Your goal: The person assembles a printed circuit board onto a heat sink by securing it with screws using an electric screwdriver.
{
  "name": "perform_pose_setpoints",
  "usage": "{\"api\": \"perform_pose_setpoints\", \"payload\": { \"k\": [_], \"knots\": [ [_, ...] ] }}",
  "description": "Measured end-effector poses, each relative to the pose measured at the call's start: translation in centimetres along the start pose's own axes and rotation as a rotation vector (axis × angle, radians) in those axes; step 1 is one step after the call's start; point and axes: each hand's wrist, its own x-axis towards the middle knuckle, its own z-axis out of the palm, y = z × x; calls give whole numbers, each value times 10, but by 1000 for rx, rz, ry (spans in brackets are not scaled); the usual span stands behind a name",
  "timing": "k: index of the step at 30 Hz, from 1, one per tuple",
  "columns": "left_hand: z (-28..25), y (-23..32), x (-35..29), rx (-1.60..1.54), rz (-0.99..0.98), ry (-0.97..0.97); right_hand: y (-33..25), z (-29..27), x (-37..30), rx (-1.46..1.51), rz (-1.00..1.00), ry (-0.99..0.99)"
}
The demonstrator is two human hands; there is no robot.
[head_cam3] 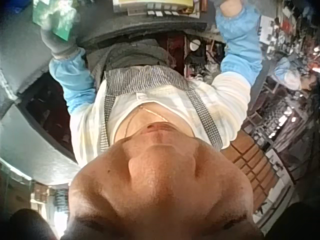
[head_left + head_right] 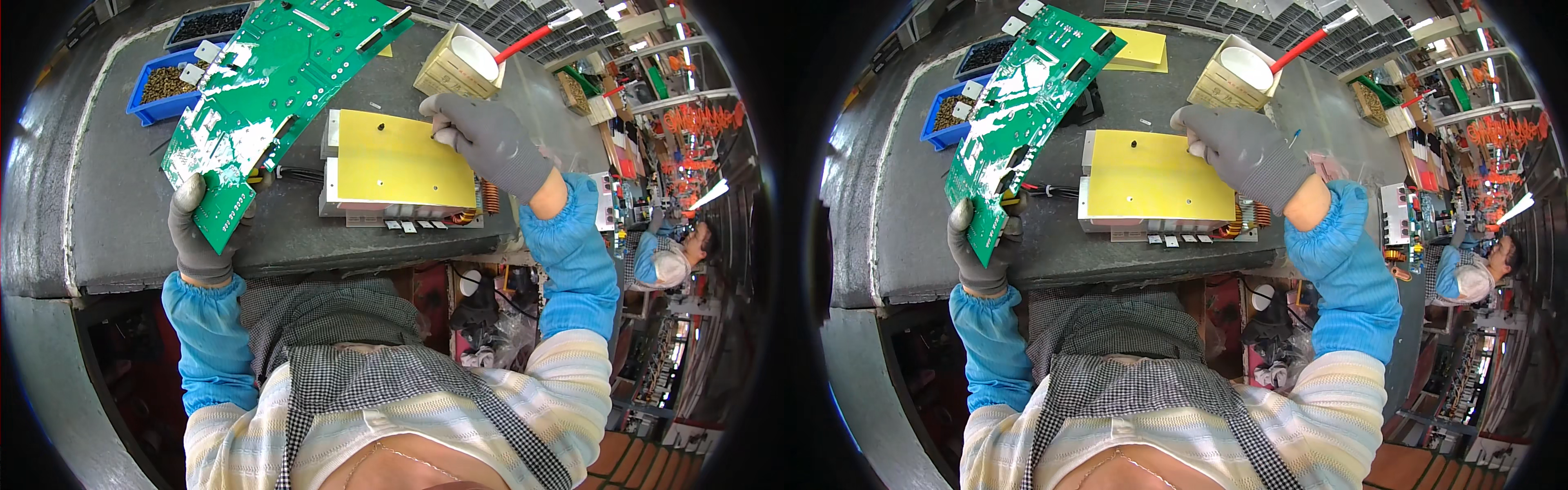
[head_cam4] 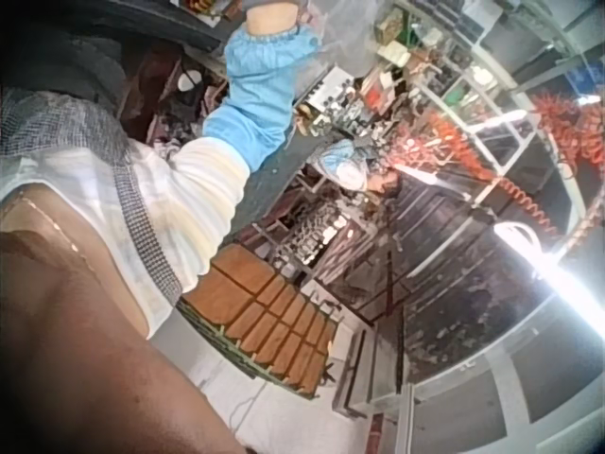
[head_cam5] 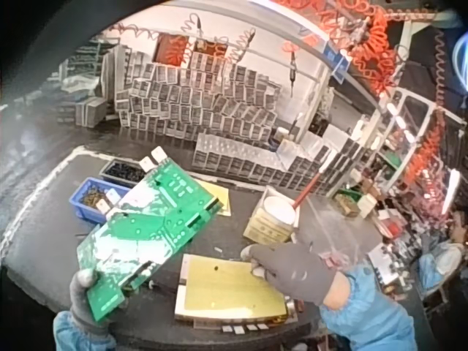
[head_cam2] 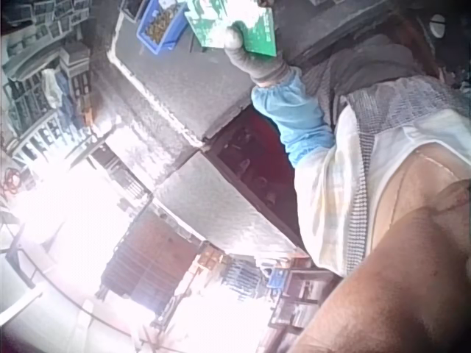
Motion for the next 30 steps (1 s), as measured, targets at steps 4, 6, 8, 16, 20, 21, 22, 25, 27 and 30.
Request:
{"api": "perform_pose_setpoints", "payload": {
  "k": [4, 6, 8, 16, 20, 21, 22, 25, 27, 30],
  "knots": [
    [0, -1, 0, 7, -4, -22, 3, 3, -1, -149, -62, 4],
    [1, -1, 0, 19, -2, -23, 5, 5, 0, -171, -84, 7],
    [2, -2, -1, 69, 37, -1, 2, 4, 1, -192, -107, 10],
    [11, -2, 1, 98, 72, 19, -6, -9, 15, -272, -121, -145],
    [26, -8, 3, 113, 154, 121, -4, -43, 6, -24, -159, 94],
    [33, -7, 2, 198, 155, 161, -5, -56, 6, 50, -80, 182],
    [34, -6, -1, 197, 104, 163, -5, -68, 9, 125, -1, 268],
    [29, -2, -1, 144, 6, 60, -15, -97, 19, 233, -75, 459],
    [35, -5, -3, 151, 20, 61, -28, -106, 36, 242, -193, 365],
    [32, -7, -4, 127, 17, 33, -58, -106, 65, 55, -391, 163]
  ]
}}
